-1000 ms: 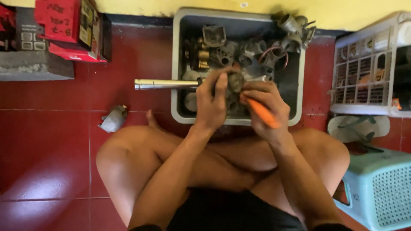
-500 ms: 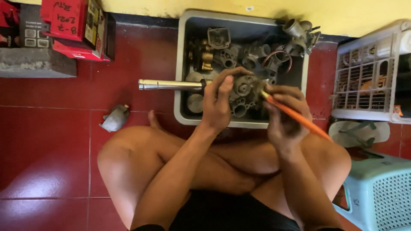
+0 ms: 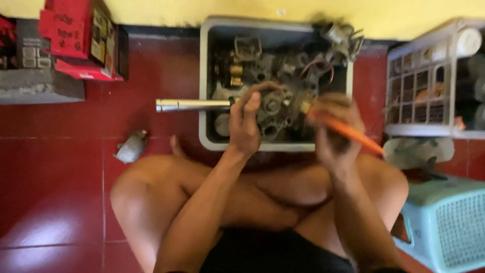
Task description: The person sits on the floor and scrubs a carburetor with an orange brush, then uses a screwdriver to clean internal parts. The person handles the carburetor and other engine parts in a plastic tub.
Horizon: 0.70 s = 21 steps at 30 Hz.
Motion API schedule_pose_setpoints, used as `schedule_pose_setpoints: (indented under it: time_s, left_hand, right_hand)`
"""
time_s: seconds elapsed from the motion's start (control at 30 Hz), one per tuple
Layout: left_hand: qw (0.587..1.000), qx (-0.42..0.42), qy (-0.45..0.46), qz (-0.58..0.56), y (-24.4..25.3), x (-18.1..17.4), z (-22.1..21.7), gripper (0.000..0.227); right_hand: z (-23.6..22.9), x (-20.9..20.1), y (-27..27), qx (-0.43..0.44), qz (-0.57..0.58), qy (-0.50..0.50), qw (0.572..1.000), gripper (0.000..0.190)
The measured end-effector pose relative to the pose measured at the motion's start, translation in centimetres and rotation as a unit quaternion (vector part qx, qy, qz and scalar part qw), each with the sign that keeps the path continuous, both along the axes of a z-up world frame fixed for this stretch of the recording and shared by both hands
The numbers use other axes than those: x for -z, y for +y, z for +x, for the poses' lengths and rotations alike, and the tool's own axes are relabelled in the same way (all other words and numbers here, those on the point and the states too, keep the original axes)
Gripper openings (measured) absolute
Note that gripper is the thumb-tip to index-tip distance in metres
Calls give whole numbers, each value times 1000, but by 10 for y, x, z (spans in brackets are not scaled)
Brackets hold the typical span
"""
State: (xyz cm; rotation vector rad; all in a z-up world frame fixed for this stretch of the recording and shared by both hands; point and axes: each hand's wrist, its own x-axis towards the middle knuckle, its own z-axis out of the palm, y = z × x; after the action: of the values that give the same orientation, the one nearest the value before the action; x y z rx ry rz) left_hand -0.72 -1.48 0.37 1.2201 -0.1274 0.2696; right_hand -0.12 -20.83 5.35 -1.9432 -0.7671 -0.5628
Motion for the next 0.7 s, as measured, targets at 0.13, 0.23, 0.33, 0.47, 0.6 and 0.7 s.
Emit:
schedule_pose_setpoints:
  time_s: [0.13,0.23,0.33,0.47,0.6,0.7]
  left_hand:
    - [1000,14,-12,21,-1,-6,-4,47]
    - [999,3,-6,37,-3,-3,2,49]
    - [997,20,-7,69,-4,-6,-1,49]
    - [997,15,-8,75,-8,-7,3,46]
    - [996,6,-19,83,-5,-13,1,44]
    - [995,-1,-12,94,-5,-13,-2,43]
  right_hand:
    - [-5,-13,7,-78,-72,-27,994,12]
    - [-2,-7,2,-11,-131,27,991,19]
    - [0,1,-4,-91,-76,104,987,72]
    - [-2,-13,-7,-8,-129,68,989,32]
    - [-2,0,-29,55,47,18,997,20]
    - [-12,26,-38,57,72,-92,992,24]
